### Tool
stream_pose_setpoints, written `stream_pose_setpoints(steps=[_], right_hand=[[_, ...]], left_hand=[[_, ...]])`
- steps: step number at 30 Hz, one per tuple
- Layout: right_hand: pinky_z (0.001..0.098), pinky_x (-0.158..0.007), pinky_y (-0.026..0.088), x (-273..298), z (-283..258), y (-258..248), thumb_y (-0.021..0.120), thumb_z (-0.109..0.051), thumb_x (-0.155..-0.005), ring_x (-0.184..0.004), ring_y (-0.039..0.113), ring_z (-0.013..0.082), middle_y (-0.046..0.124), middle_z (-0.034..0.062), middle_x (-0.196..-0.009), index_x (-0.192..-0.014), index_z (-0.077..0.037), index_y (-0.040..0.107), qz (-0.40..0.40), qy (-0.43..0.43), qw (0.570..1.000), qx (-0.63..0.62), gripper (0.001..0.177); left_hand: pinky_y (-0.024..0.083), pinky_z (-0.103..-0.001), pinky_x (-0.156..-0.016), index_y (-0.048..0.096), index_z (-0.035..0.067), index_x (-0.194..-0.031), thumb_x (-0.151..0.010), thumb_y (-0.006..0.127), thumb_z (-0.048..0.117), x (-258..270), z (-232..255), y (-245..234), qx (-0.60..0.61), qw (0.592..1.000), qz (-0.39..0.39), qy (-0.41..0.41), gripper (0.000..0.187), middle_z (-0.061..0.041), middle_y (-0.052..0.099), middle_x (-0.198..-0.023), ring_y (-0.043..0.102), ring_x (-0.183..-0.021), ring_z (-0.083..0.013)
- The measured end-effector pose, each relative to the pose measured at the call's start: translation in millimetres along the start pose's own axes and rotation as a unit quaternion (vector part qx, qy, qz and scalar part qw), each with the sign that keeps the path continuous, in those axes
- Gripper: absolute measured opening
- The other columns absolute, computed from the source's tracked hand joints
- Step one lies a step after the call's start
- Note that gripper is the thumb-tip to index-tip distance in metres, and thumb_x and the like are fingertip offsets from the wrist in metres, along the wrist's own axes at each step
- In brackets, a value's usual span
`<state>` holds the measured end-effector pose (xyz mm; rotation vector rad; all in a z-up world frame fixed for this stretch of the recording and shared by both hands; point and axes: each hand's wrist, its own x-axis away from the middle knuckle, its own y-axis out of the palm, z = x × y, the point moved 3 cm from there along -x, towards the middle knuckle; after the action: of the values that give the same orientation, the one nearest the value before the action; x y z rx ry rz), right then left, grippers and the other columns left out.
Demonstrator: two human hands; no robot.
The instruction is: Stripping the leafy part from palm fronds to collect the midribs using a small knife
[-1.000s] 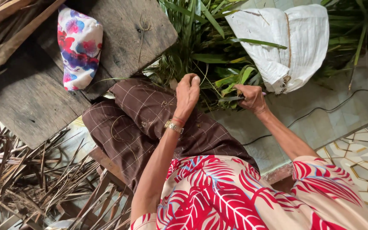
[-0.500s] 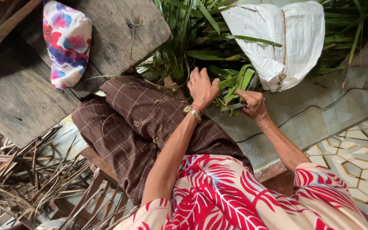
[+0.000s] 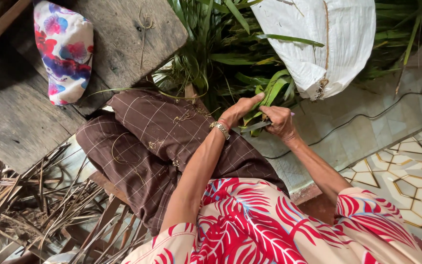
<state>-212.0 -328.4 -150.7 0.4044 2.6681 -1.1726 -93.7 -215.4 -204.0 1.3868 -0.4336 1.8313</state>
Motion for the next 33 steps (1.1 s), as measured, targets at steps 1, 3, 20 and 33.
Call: stream_pose_setpoints(steps=[1, 3, 20, 33], right_hand=[[0.0399, -0.062, 0.059, -0.9, -3.3, -2.3, 0.073, -0.026, -0.089, -0.068, 0.071, 0.0294, 0.071, 0.0065, -0.075, -0.104, -0.01, 0.078, 0.0, 0.001, 1.0, 0.0, 0.023], [0.041, -0.065, 0.059, -2.3, -9.7, -5.2, 0.074, -0.02, -0.08, -0.075, 0.071, 0.032, 0.071, 0.0099, -0.079, -0.109, -0.006, 0.075, -0.03, 0.009, 0.999, -0.016, 0.032], [0.0492, -0.062, 0.059, -21.9, -69.8, -45.3, 0.073, -0.013, -0.07, -0.074, 0.074, 0.0347, 0.072, 0.015, -0.072, -0.133, -0.006, 0.064, -0.245, 0.107, 0.963, 0.023, 0.064], [0.0259, -0.044, 0.045, 18.2, -61.5, -72.6, 0.08, -0.017, -0.085, -0.05, 0.055, 0.0089, 0.068, 0.0031, -0.071, -0.105, -0.013, 0.075, -0.008, 0.446, 0.875, -0.19, 0.021]], left_hand=[[0.05, -0.047, -0.102, 0.07, -0.003, -0.124, -0.09, 0.059, 0.061, 10.2, 1.9, -0.5, 0.0, 1.0, -0.001, -0.001, 0.073, -0.026, 0.07, -0.123, 0.064, -0.122, -0.0394], [0.062, -0.046, -0.075, 0.062, -0.01, -0.129, -0.085, 0.074, 0.049, 30.7, 3.4, -0.6, 0.101, 0.994, -0.011, -0.037, 0.075, -0.026, 0.071, -0.112, 0.072, -0.098, -0.0359], [0.062, -0.047, -0.059, 0.07, -0.014, -0.105, -0.066, 0.089, 0.022, 18.9, -4.1, 8.4, 0.029, 0.999, -0.015, -0.041, 0.057, -0.028, 0.072, -0.09, 0.074, -0.078, -0.0394], [0.063, -0.044, -0.057, 0.073, -0.005, -0.102, -0.061, 0.08, 0.011, 12.0, -11.3, 8.8, -0.027, 0.999, 0.018, -0.009, 0.045, -0.024, 0.073, -0.08, 0.075, -0.067, -0.0356]])
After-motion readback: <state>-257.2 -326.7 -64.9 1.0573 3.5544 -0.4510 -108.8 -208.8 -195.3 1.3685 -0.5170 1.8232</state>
